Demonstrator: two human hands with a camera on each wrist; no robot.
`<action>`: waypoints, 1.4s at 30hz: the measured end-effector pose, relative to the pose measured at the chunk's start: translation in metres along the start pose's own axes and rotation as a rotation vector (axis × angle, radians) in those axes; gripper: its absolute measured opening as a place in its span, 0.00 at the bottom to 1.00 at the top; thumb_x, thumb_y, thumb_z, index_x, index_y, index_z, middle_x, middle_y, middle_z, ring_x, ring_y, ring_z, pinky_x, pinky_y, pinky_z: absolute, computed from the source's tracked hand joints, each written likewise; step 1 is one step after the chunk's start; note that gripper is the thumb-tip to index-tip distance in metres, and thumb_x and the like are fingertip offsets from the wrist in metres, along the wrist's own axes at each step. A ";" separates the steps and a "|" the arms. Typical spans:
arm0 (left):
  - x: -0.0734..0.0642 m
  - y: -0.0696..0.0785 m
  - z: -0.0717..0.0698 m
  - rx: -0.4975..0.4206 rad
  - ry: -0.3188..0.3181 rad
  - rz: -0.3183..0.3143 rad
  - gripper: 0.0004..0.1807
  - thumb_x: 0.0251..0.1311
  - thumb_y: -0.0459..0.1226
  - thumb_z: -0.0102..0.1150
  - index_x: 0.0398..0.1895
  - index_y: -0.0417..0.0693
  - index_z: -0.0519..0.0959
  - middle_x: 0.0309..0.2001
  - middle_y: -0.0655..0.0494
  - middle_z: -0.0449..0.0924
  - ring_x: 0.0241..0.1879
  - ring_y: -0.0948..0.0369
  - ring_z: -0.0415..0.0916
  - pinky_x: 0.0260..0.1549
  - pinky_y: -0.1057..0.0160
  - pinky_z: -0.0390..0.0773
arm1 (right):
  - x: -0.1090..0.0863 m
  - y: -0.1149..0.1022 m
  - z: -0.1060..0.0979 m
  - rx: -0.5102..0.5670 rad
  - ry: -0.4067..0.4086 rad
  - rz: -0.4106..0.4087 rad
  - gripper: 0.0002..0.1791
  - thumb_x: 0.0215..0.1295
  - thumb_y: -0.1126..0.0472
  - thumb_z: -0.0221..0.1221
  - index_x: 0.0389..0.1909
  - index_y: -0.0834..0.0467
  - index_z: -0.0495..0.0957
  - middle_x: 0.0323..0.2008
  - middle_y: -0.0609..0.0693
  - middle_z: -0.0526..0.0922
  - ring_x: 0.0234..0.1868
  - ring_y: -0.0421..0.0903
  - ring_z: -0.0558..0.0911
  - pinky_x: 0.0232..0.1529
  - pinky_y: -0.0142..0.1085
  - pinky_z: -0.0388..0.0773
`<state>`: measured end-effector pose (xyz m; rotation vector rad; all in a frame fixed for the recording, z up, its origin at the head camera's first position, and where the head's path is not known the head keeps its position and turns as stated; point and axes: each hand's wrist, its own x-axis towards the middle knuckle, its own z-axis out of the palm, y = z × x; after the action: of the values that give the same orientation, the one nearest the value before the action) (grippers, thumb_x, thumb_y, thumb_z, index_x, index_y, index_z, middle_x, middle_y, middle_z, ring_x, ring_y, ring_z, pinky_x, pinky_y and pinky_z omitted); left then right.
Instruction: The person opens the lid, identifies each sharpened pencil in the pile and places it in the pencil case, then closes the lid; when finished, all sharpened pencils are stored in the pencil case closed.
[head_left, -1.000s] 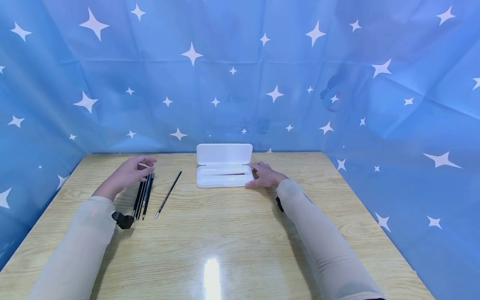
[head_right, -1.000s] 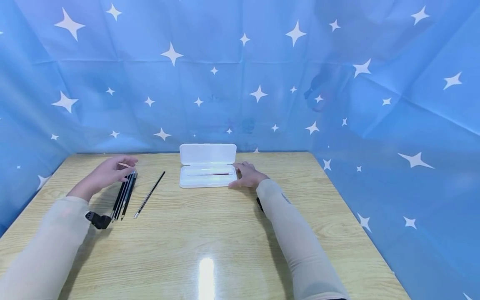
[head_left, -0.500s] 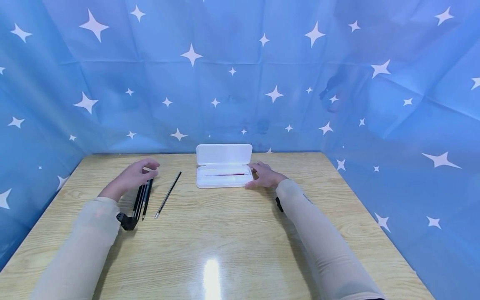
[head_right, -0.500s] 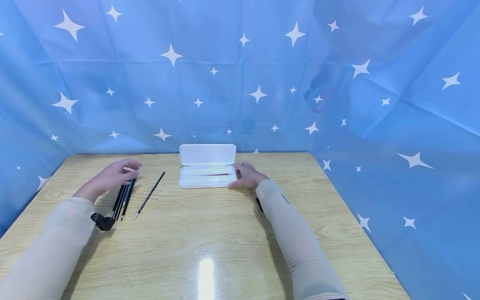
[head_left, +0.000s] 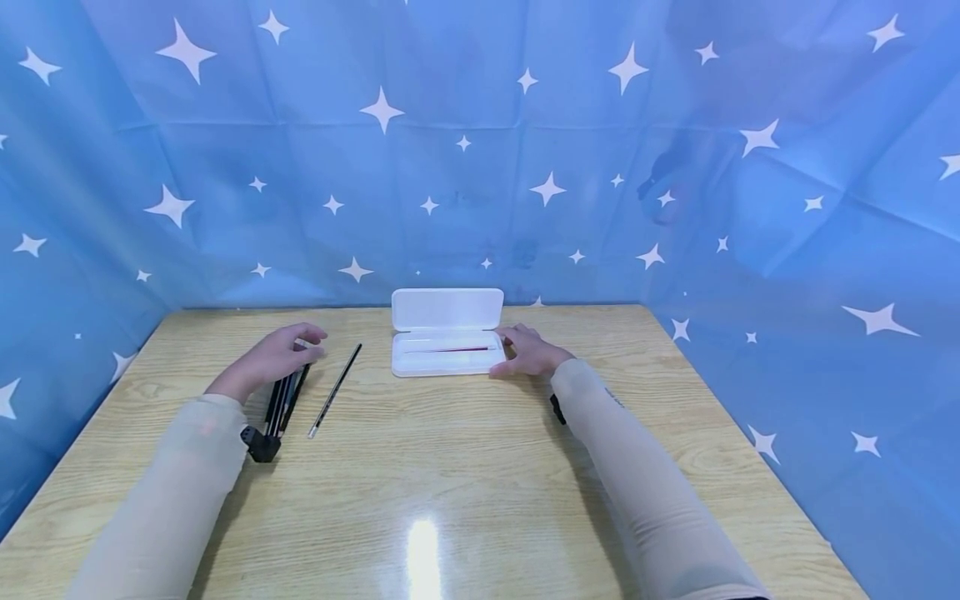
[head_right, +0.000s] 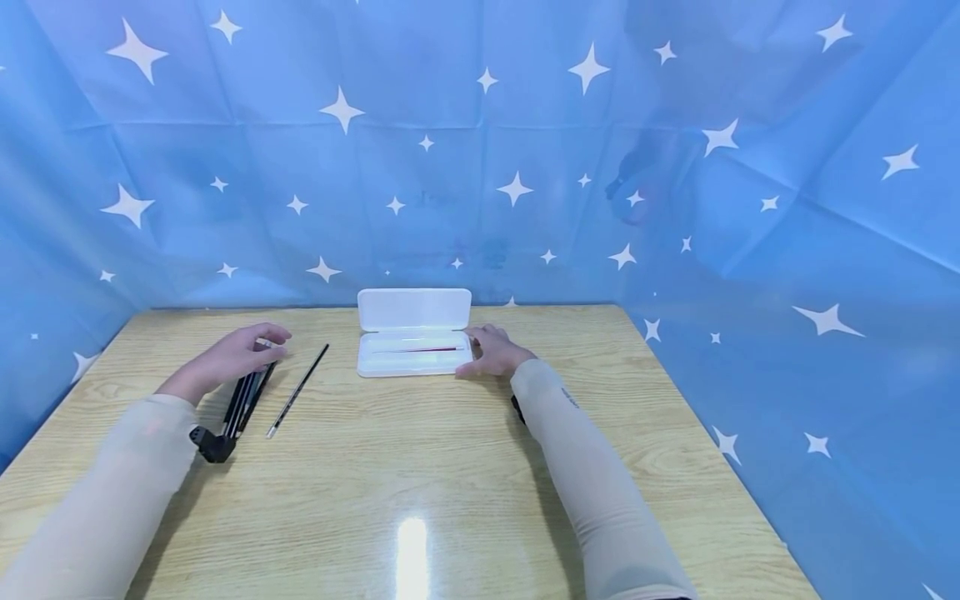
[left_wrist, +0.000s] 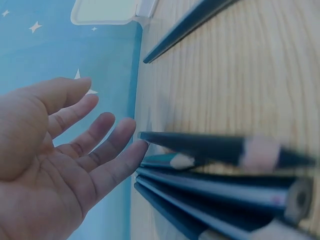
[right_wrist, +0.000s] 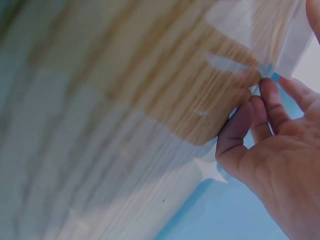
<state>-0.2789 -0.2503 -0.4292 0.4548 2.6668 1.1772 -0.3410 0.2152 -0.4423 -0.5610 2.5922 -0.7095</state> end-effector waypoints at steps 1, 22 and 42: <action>0.001 0.000 0.000 -0.005 -0.005 -0.002 0.31 0.77 0.47 0.50 0.72 0.33 0.65 0.67 0.30 0.65 0.63 0.35 0.68 0.53 0.42 0.78 | 0.000 0.000 0.000 -0.001 0.000 0.001 0.51 0.64 0.42 0.68 0.81 0.51 0.53 0.69 0.58 0.62 0.70 0.58 0.59 0.70 0.58 0.60; -0.006 0.009 -0.007 -0.079 -0.053 -0.271 0.28 0.79 0.39 0.43 0.68 0.21 0.63 0.57 0.27 0.73 0.54 0.40 0.78 0.48 0.50 0.83 | -0.001 -0.001 0.000 0.020 -0.002 0.013 0.50 0.64 0.44 0.68 0.81 0.52 0.52 0.71 0.58 0.60 0.73 0.59 0.56 0.71 0.58 0.58; 0.001 0.034 0.005 -0.055 -0.163 -0.355 0.27 0.74 0.34 0.49 0.69 0.23 0.63 0.44 0.39 0.75 0.37 0.53 0.76 0.40 0.55 0.83 | 0.000 -0.001 0.000 -0.010 -0.003 0.003 0.50 0.65 0.44 0.68 0.80 0.54 0.53 0.70 0.59 0.61 0.72 0.59 0.58 0.71 0.58 0.60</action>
<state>-0.2719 -0.2249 -0.4075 0.0580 2.4370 1.0532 -0.3405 0.2147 -0.4417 -0.5615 2.5947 -0.6942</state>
